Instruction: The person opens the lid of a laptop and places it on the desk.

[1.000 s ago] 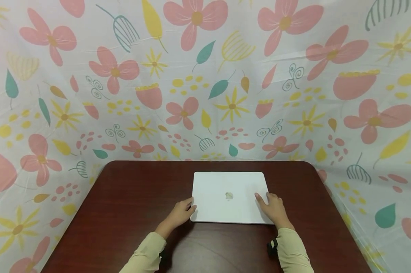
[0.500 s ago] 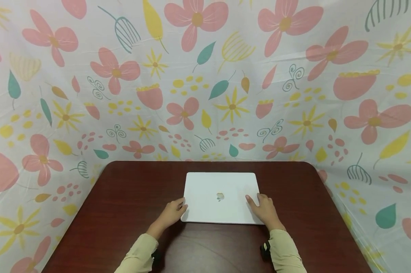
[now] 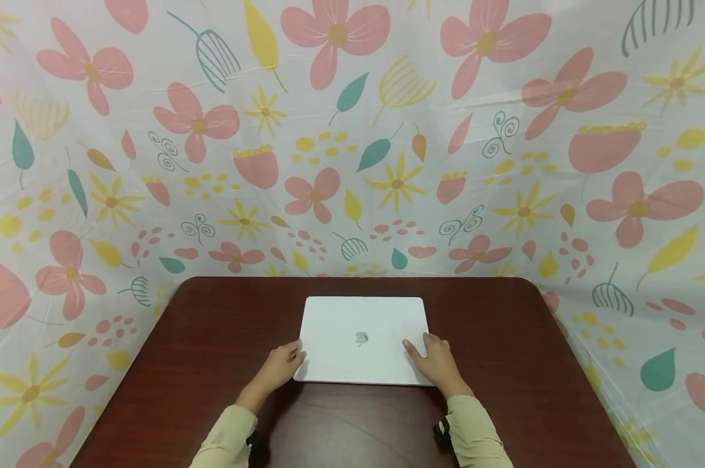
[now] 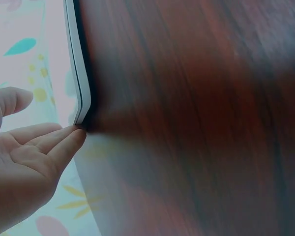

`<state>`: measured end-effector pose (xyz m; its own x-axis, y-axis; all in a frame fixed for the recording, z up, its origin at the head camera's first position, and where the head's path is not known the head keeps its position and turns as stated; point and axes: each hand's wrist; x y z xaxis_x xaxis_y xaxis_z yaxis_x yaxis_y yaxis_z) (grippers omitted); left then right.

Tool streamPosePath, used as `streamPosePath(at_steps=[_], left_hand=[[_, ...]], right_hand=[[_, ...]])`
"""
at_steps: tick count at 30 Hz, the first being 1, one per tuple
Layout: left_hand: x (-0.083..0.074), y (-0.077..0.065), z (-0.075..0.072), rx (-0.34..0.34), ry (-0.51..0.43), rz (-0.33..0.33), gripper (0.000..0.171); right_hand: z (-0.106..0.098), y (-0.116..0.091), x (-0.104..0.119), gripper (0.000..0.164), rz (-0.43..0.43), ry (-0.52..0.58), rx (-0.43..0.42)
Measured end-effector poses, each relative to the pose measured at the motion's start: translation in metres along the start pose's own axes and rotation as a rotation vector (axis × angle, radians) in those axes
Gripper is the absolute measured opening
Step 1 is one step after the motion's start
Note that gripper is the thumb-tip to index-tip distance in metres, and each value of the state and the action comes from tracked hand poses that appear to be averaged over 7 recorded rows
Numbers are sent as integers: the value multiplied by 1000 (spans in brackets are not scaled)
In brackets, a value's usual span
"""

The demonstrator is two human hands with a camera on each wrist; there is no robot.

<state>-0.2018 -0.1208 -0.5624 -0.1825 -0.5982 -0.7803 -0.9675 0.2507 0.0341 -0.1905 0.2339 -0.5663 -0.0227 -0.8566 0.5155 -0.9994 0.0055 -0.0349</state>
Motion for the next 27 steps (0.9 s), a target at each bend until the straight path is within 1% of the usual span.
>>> streamPosePath(at_steps=[5, 9, 10, 13, 14, 17, 20, 21, 24, 27], left_hand=[[7, -4, -6, -4, 32, 1, 40], [10, -8, -10, 4, 27, -6, 41], [10, -8, -11, 8, 21, -7, 38], [12, -8, -13, 17, -1, -9, 20], [12, -8, -14, 17, -6, -10, 17], [14, -7, -16, 18, -20, -27, 24], [14, -10, -18, 4, -17, -40, 15], [15, -11, -19, 3, -21, -49, 20], [16, -13, -20, -1, -34, -65, 42], [19, -15, -21, 3, -55, -73, 45]], right_hand=[[6, 2, 6, 78, -13, 3, 1], [11, 4, 10, 78, -35, 9, -8], [11, 4, 11, 78, -38, 11, -11], [14, 4, 13, 78, -42, 15, -16], [14, 4, 14, 79, -38, 16, -14], [16, 4, 16, 79, -44, 12, -13], [18, 4, 18, 79, -51, 6, -11], [18, 4, 18, 79, -54, 8, -11], [19, 4, 18, 77, -69, 6, -11], [21, 4, 15, 73, -101, 5, -25]])
Point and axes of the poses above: each hand's wrist, its own y-axis towards the middle knuckle, its own z-axis out of the palm, x = y × z, and after that the axes turned 5 degrees about -y, right-handed
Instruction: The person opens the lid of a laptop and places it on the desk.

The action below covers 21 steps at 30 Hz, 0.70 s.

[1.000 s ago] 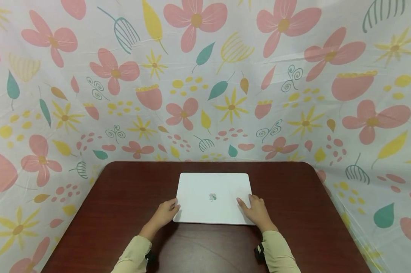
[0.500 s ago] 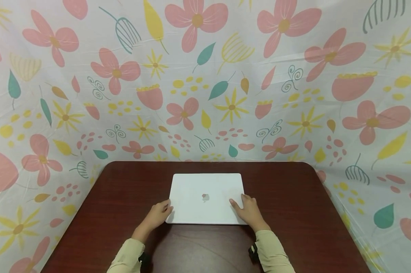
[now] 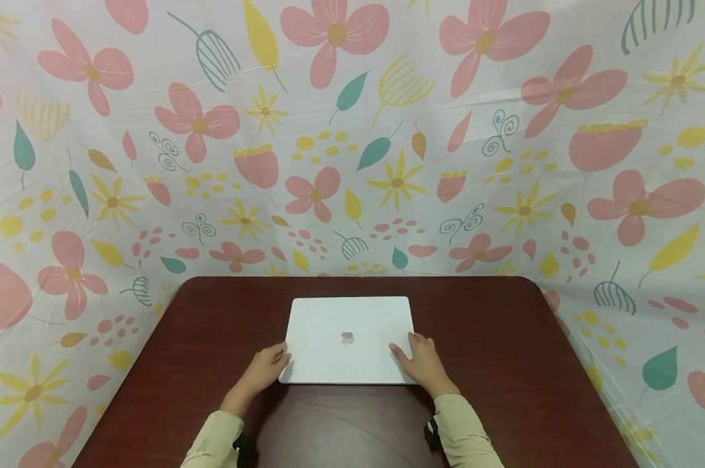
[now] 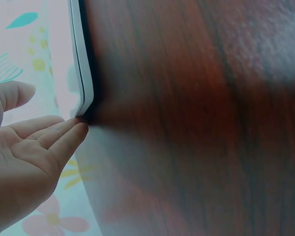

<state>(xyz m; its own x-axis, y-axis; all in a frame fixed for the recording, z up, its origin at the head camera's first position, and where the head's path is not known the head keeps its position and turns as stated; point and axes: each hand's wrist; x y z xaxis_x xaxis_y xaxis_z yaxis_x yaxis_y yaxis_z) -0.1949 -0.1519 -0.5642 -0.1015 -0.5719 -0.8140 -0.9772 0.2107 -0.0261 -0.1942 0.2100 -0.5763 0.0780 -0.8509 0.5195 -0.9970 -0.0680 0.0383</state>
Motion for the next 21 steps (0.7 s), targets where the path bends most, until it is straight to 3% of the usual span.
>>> streamPosePath(at_steps=[10, 21], left_hand=[[7, -2, -1, 25, 55, 29, 43], [8, -5, -2, 84, 165, 66, 55]], right_hand=[[4, 1, -7, 62, -116, -69, -60], [2, -12, -9, 68, -231, -202, -27]])
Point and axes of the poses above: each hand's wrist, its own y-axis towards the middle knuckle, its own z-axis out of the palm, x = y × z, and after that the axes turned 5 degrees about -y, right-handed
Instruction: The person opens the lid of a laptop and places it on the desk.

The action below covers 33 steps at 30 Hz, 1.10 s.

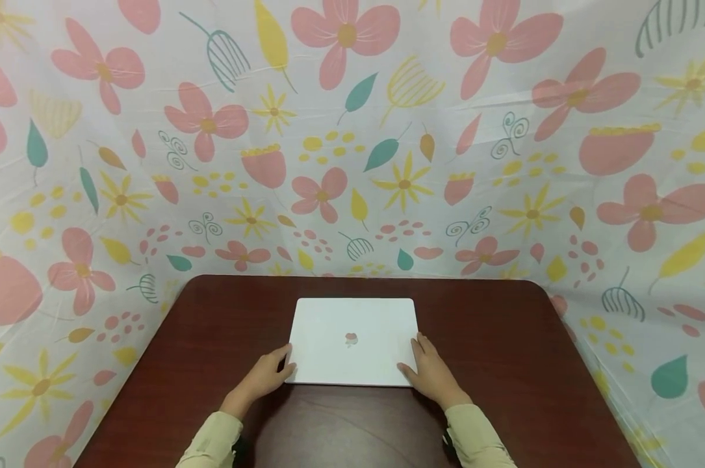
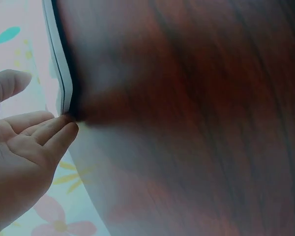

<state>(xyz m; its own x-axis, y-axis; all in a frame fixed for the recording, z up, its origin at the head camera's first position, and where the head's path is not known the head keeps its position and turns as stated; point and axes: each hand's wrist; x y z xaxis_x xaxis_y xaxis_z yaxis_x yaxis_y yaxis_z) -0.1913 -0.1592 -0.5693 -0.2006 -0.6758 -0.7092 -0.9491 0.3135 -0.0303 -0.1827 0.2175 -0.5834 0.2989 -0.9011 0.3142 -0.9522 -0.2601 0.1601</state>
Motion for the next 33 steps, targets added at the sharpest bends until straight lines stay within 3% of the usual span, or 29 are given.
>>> streamPosePath(at_steps=[12, 19, 28, 33], left_hand=[[0, -1, 1, 46, 33, 40, 72], [0, -4, 1, 66, 35, 4, 84], [4, -4, -1, 76, 56, 58, 86], [4, -5, -2, 86, 42, 81, 87]], right_hand=[[-15, -17, -7, 67, -271, -41, 53], [-17, -23, -18, 58, -457, -89, -53], [-23, -25, -27, 62, -447, -139, 41], [-23, -23, -34, 58, -499, -135, 2]])
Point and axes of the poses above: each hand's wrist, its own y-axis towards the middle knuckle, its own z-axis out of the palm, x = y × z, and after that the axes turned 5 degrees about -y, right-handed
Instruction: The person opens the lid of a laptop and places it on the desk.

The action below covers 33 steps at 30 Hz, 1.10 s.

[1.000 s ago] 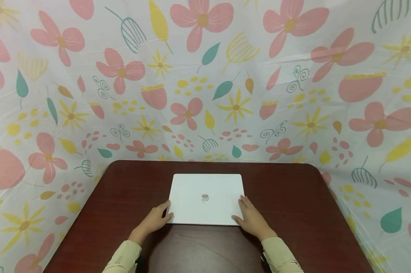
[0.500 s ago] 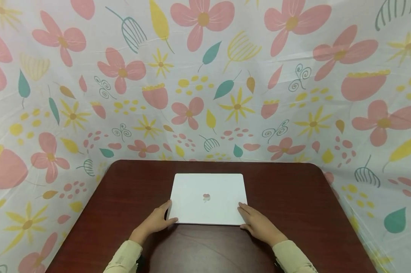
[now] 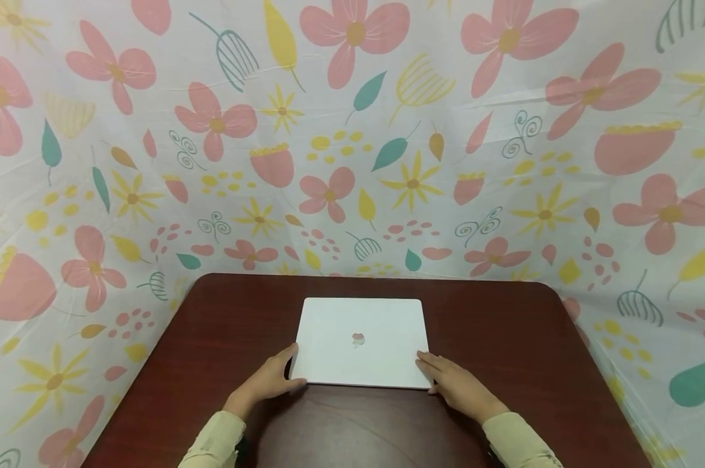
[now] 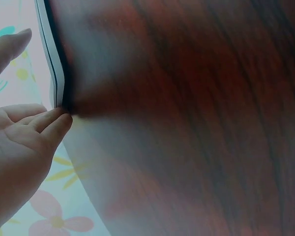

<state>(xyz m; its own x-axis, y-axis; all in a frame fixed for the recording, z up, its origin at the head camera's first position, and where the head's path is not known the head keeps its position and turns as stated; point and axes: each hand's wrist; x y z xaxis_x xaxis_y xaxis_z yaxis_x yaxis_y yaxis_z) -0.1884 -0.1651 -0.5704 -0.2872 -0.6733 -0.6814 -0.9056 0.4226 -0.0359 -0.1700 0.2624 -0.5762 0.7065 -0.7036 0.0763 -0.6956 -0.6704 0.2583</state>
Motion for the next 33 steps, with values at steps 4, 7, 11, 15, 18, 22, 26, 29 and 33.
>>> streamPosePath(at_steps=[4, 7, 11, 15, 18, 22, 26, 29, 33], left_hand=[[0, -1, 0, 7, 2, 1, 89], [1, -1, 0, 8, 3, 6, 91], [2, -1, 0, 4, 5, 18, 93], [4, -2, 1, 2, 5, 24, 94], [5, -2, 2, -6, -6, 25, 95], [5, -1, 4, -30, -35, -3, 95], [6, 0, 5, -58, -59, -41, 98], [7, 1, 5, -85, -67, -47, 101], [10, 1, 5, -117, -47, -18, 100]], right_hand=[[3, -2, -4, 55, -42, -18, -80], [4, -4, -5, 56, -73, -55, -136], [3, -6, -6, 56, -98, -98, -179], [2, -9, -6, 36, -106, -123, -207], [2, -10, -5, 53, -104, -143, -227], [1, -10, -4, 60, -109, -171, -259], [-1, -9, -4, 59, -104, -177, -293], [-2, -7, -3, 59, -92, -177, -311], [-4, -5, -2, 58, -80, -168, -331]])
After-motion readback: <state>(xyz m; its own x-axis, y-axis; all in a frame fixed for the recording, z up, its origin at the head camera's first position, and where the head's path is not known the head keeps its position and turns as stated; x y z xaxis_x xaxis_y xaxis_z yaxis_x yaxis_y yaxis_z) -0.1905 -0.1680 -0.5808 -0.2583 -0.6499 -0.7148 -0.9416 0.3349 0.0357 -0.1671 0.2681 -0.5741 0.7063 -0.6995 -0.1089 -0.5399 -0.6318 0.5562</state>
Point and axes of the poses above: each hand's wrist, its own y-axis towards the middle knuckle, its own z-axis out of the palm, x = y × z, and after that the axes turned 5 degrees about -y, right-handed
